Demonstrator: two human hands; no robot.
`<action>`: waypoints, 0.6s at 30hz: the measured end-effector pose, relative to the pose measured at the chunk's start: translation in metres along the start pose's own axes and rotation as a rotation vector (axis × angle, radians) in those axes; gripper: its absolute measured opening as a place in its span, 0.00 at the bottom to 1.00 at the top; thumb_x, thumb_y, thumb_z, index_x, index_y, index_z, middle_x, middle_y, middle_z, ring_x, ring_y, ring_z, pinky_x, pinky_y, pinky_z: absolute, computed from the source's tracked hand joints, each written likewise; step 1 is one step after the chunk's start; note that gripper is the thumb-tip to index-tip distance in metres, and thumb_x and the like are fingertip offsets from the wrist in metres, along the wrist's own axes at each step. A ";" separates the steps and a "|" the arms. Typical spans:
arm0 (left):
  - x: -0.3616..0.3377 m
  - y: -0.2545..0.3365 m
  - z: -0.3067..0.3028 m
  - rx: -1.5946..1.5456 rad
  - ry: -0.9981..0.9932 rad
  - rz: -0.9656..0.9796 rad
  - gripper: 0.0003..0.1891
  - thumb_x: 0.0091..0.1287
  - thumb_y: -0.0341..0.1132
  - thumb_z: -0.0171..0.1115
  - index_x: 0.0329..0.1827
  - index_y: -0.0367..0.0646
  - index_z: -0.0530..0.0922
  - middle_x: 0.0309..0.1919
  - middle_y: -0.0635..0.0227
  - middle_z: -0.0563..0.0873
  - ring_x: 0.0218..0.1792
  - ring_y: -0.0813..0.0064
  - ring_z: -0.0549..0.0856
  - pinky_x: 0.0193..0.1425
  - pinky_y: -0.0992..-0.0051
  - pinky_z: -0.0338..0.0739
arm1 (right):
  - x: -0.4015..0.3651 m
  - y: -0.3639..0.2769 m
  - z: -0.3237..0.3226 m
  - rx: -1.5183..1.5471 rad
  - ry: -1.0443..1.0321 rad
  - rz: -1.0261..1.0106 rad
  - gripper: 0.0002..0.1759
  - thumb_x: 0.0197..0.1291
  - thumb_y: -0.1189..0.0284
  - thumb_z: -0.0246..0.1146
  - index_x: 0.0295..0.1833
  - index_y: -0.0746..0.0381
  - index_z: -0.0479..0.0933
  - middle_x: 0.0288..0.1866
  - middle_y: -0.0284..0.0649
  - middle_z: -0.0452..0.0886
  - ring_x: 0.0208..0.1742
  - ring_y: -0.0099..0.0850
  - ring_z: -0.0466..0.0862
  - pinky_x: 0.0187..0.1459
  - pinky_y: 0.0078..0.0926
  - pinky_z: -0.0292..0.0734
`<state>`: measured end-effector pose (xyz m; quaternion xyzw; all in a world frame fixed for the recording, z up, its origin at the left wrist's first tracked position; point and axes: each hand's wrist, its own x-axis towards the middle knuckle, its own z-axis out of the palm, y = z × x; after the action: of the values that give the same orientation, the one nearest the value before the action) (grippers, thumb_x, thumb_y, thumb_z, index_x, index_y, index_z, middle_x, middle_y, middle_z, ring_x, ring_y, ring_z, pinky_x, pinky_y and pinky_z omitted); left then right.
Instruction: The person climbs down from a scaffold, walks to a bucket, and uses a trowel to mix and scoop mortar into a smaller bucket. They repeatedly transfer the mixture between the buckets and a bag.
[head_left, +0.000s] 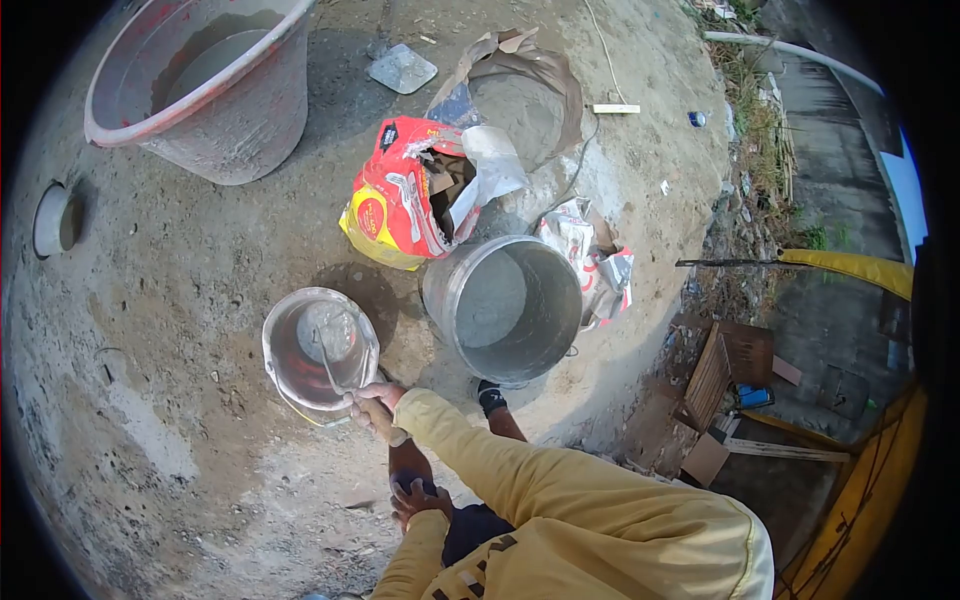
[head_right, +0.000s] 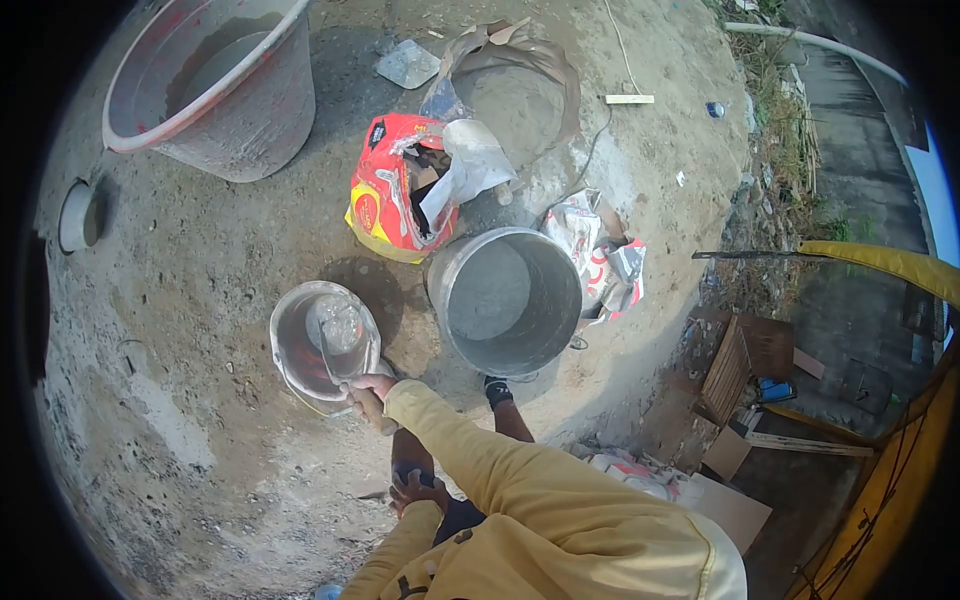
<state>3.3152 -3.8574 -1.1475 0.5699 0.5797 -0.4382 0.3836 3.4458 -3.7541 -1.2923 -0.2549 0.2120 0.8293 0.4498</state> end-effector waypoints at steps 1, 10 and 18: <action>0.000 -0.001 0.000 0.006 -0.004 0.000 0.29 0.56 0.48 0.60 0.63 0.56 0.73 0.73 0.55 0.57 0.71 0.49 0.59 0.72 0.50 0.58 | 0.003 0.002 -0.004 0.027 -0.021 -0.019 0.17 0.65 0.61 0.54 0.55 0.58 0.71 0.37 0.35 0.74 0.32 0.28 0.75 0.31 0.29 0.71; 0.001 0.000 -0.007 0.002 -0.014 0.001 0.28 0.57 0.48 0.59 0.63 0.56 0.72 0.72 0.55 0.58 0.71 0.51 0.60 0.72 0.51 0.57 | -0.055 -0.001 0.036 0.053 -0.046 0.058 0.19 0.62 0.62 0.53 0.55 0.59 0.73 0.36 0.36 0.75 0.29 0.28 0.74 0.28 0.29 0.70; -0.004 0.014 -0.013 0.079 -0.045 0.009 0.27 0.60 0.48 0.58 0.63 0.54 0.73 0.73 0.54 0.56 0.71 0.51 0.59 0.72 0.51 0.56 | -0.243 -0.031 0.066 -0.386 0.408 -0.323 0.20 0.61 0.71 0.58 0.58 0.65 0.70 0.38 0.37 0.75 0.31 0.28 0.77 0.32 0.26 0.74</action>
<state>3.3304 -3.8463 -1.1405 0.5773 0.5507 -0.4715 0.3756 3.5703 -3.8549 -1.0955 -0.5268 0.0931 0.7039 0.4672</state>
